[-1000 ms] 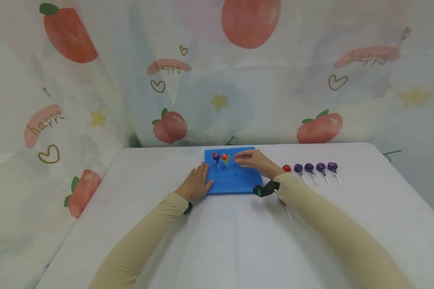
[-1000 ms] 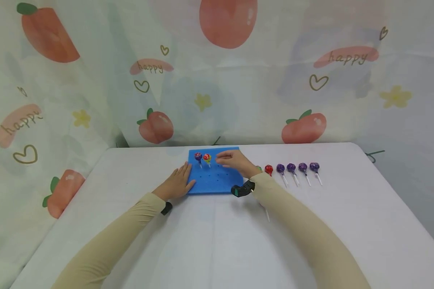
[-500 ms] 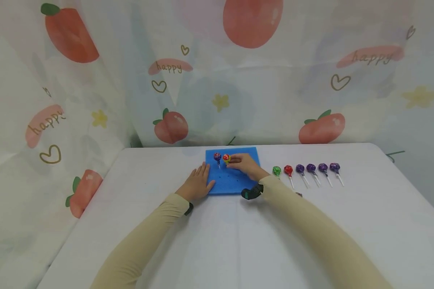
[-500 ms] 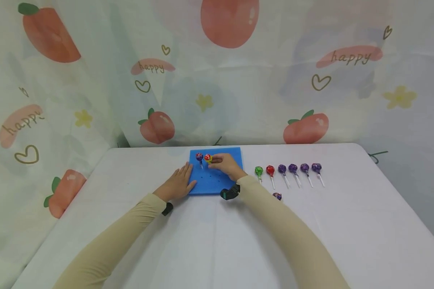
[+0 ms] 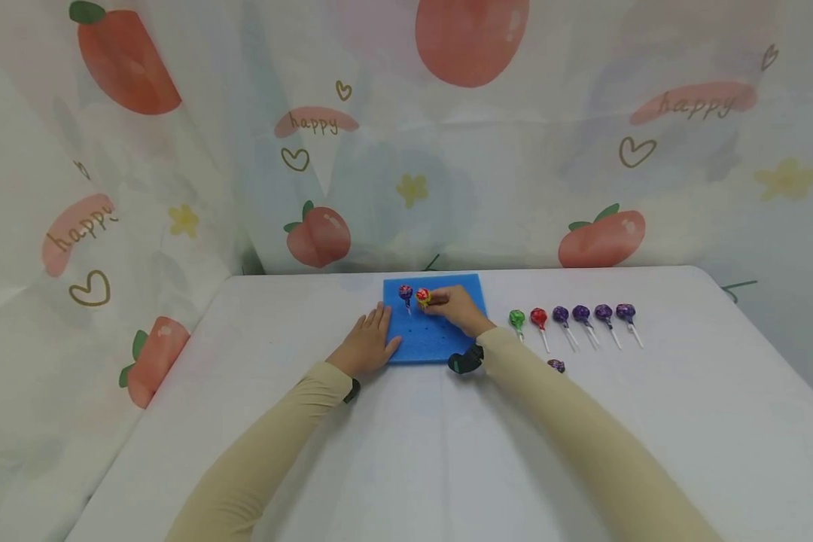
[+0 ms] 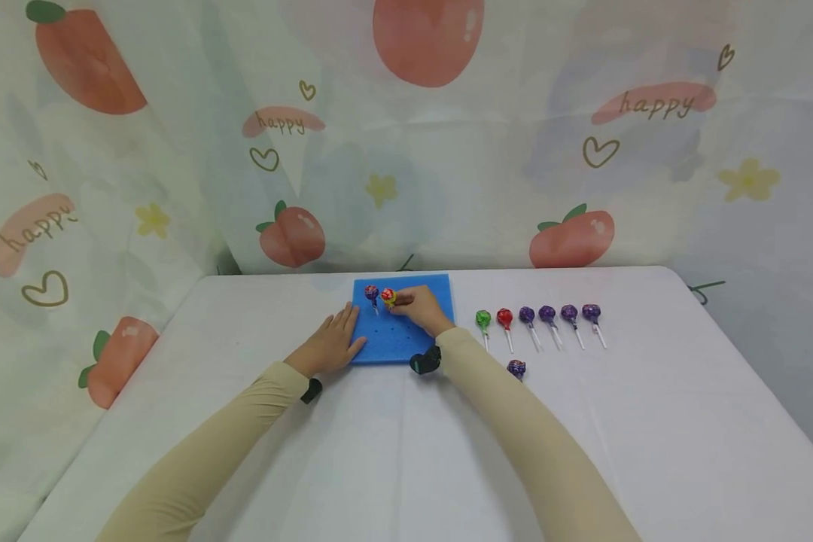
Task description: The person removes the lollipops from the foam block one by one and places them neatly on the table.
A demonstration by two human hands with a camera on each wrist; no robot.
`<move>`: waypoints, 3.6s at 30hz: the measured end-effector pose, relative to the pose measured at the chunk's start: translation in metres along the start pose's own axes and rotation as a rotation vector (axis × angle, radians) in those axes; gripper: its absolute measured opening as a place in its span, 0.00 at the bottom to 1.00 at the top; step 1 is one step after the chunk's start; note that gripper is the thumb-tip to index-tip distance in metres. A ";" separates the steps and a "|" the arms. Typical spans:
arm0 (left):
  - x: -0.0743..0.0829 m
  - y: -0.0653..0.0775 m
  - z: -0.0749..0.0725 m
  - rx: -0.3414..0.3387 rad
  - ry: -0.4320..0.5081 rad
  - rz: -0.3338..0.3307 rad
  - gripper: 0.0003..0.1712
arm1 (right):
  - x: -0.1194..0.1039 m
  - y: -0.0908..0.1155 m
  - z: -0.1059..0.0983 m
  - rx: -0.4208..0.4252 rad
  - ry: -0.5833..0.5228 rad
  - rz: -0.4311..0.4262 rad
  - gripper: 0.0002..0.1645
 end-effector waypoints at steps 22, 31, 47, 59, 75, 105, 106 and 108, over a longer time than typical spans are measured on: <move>-0.001 0.000 0.001 -0.004 0.008 -0.002 0.40 | 0.011 -0.001 -0.007 -0.022 -0.415 0.088 0.22; 0.001 0.000 -0.001 -0.006 0.007 -0.012 0.40 | 0.009 0.000 -0.009 -0.017 -0.531 0.134 0.23; 0.002 -0.002 0.005 -0.010 0.000 -0.010 0.41 | 0.006 0.008 -0.011 -0.058 -0.510 0.179 0.28; 0.001 -0.002 0.006 -0.014 -0.012 -0.023 0.42 | -0.015 0.037 -0.021 -0.112 -0.438 0.156 0.25; 0.001 0.001 0.001 0.015 -0.001 0.003 0.41 | -0.043 0.097 -0.042 -0.199 -0.215 0.076 0.27; 0.001 0.001 0.000 0.012 0.009 0.000 0.41 | 0.018 0.184 -0.155 -0.059 0.167 0.146 0.33; 0.001 0.001 0.000 0.009 0.011 0.000 0.41 | 0.021 0.185 -0.156 -0.057 0.173 0.159 0.33; 0.001 0.002 -0.001 0.005 0.013 -0.001 0.41 | 0.028 0.187 -0.159 -0.052 0.183 0.185 0.34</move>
Point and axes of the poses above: each hand's wrist, its own y-axis away from the middle knuckle, its own z-axis out of the palm, x = y × z, the point moved 2 cm from there along -y, towards the middle knuckle
